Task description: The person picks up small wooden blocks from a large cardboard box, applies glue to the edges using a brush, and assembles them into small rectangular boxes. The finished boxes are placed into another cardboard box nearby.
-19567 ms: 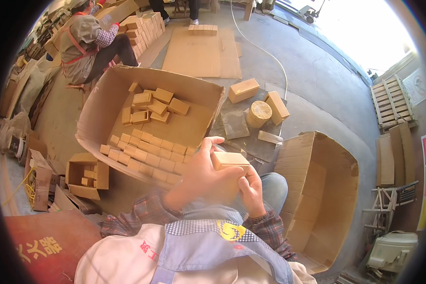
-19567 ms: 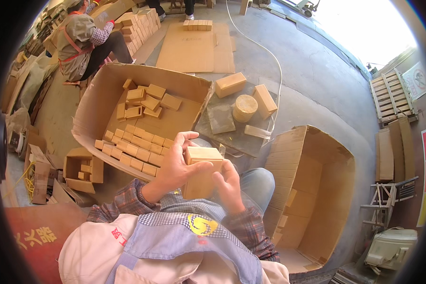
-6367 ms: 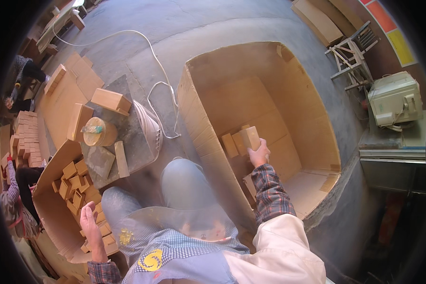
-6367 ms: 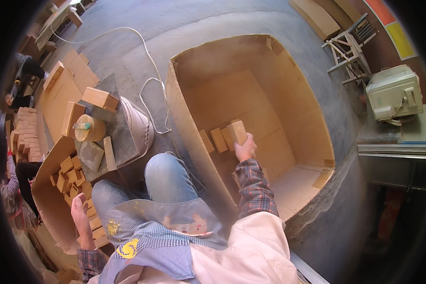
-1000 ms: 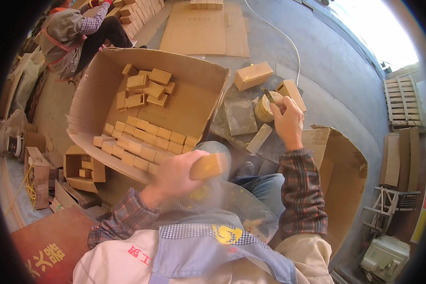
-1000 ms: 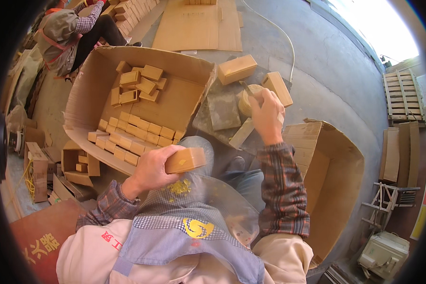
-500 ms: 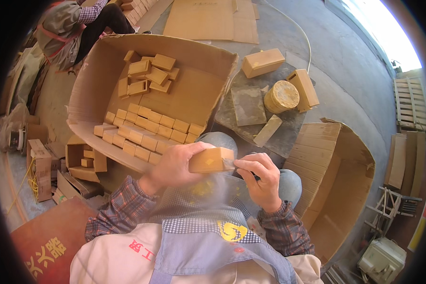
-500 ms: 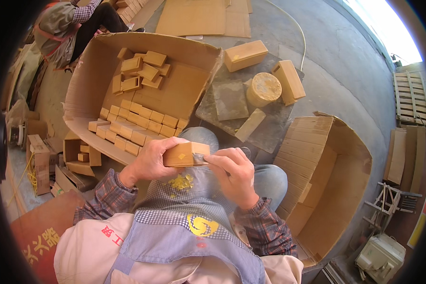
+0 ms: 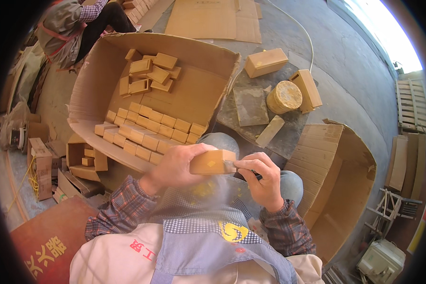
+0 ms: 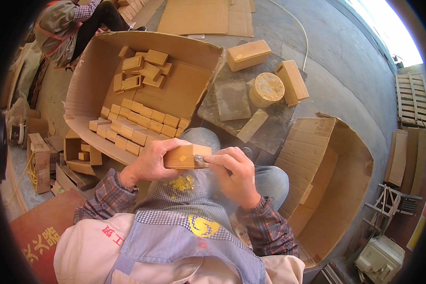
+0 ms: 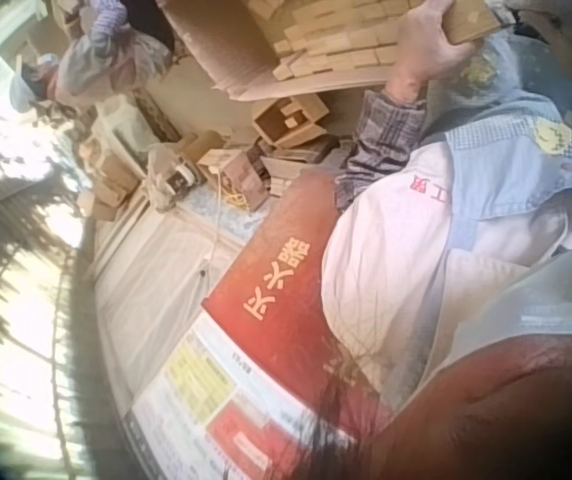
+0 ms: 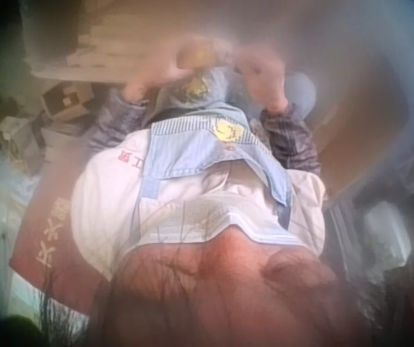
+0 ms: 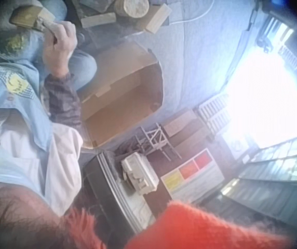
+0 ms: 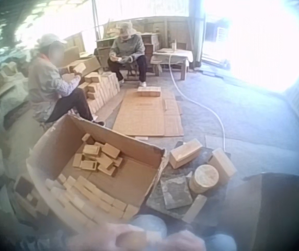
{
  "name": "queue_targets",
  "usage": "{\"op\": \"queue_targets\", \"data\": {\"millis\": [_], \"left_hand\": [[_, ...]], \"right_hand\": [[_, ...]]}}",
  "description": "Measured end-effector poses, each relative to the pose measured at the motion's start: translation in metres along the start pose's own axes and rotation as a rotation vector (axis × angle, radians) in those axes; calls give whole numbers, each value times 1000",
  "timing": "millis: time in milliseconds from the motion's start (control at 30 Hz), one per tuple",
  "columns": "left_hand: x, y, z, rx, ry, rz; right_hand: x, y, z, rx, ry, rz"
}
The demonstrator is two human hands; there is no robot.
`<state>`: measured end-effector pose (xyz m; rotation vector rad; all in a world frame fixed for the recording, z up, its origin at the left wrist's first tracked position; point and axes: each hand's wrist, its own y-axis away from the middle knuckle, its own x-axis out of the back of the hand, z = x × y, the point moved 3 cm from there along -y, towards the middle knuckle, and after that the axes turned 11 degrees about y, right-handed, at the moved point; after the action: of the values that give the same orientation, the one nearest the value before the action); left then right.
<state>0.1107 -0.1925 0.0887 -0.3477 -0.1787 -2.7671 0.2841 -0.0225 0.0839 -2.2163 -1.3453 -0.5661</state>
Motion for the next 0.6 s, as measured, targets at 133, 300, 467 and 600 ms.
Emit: {"op": "queue_targets", "data": {"millis": [133, 300, 467, 600], "left_hand": [[1, -1, 0, 9, 11, -12], [2, -3, -1, -2, 13, -23], [1, -2, -6, 23, 34, -43], [-1, -2, -8, 31, 26, -46]], "right_hand": [[-4, 3, 5, -95, -176, -83], [-8, 4, 10, -133, -277, -107], [-6, 5, 6, -134, -299, -108], [15, -12, 10, -160, -156, 29]]}}
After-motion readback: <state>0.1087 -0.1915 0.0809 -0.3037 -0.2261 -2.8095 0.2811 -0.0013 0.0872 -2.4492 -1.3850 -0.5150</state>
